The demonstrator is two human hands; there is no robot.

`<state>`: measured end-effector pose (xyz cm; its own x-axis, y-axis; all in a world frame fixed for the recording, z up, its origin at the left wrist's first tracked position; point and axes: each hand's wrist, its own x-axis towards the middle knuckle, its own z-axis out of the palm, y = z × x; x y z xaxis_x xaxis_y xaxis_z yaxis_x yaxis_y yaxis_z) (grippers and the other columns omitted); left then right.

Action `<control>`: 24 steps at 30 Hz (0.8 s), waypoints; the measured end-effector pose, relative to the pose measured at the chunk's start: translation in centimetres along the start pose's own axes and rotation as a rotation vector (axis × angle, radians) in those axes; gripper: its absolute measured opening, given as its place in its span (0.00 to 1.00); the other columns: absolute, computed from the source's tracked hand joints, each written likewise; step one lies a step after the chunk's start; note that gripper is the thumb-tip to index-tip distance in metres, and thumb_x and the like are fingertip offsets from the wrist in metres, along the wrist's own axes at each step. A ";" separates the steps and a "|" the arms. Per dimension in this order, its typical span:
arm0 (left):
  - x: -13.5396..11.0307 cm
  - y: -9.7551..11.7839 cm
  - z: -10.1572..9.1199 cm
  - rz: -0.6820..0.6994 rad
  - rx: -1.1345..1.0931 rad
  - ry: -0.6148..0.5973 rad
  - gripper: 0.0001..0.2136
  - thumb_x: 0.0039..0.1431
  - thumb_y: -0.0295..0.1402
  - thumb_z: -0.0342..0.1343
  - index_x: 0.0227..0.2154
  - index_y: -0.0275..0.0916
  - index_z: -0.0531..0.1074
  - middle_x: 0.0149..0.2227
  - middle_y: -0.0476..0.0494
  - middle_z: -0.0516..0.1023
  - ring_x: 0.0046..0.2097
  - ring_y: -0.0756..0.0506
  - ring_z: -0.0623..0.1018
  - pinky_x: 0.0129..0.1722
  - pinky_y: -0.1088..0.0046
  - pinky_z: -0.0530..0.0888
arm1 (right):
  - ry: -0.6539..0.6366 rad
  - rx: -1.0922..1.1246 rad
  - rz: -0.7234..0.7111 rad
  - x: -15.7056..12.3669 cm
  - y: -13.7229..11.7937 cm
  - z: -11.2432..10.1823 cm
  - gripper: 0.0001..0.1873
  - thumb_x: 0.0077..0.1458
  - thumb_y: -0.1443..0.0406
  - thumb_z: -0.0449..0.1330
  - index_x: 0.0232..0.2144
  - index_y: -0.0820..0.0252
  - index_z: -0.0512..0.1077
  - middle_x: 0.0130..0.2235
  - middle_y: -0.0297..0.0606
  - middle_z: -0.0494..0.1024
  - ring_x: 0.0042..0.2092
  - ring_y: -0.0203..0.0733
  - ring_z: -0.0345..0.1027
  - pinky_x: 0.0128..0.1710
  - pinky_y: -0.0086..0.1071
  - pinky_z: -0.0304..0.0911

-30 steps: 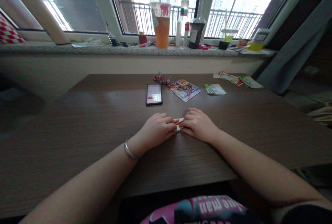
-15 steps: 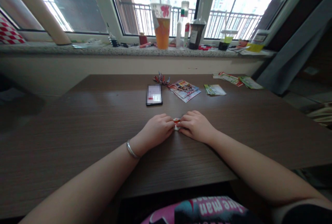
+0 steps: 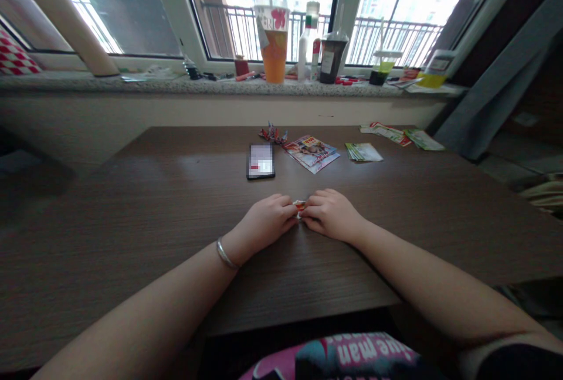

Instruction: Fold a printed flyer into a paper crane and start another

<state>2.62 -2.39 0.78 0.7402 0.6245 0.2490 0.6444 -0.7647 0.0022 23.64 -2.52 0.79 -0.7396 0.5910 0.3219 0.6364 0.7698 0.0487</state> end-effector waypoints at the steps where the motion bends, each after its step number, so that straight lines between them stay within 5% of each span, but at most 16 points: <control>1: 0.0 0.0 0.0 -0.004 0.007 0.003 0.08 0.64 0.35 0.52 0.39 0.39 0.74 0.36 0.44 0.74 0.38 0.46 0.73 0.39 0.70 0.71 | 0.003 0.001 0.010 0.0 0.0 0.1 0.10 0.60 0.62 0.56 0.34 0.58 0.77 0.35 0.38 0.78 0.38 0.41 0.66 0.37 0.35 0.53; 24: 0.5 -0.1 -0.1 -0.003 -0.016 0.029 0.06 0.62 0.31 0.52 0.32 0.37 0.74 0.31 0.45 0.74 0.34 0.47 0.72 0.36 0.71 0.69 | -0.017 0.160 0.138 0.0 -0.4 0.0 0.07 0.59 0.62 0.57 0.36 0.57 0.74 0.35 0.38 0.76 0.39 0.41 0.66 0.37 0.32 0.57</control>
<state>2.88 -1.99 0.98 0.7325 0.6218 0.2771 0.6431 -0.7656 0.0180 23.37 -2.84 0.82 -0.6522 0.6967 0.2987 0.6902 0.7087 -0.1462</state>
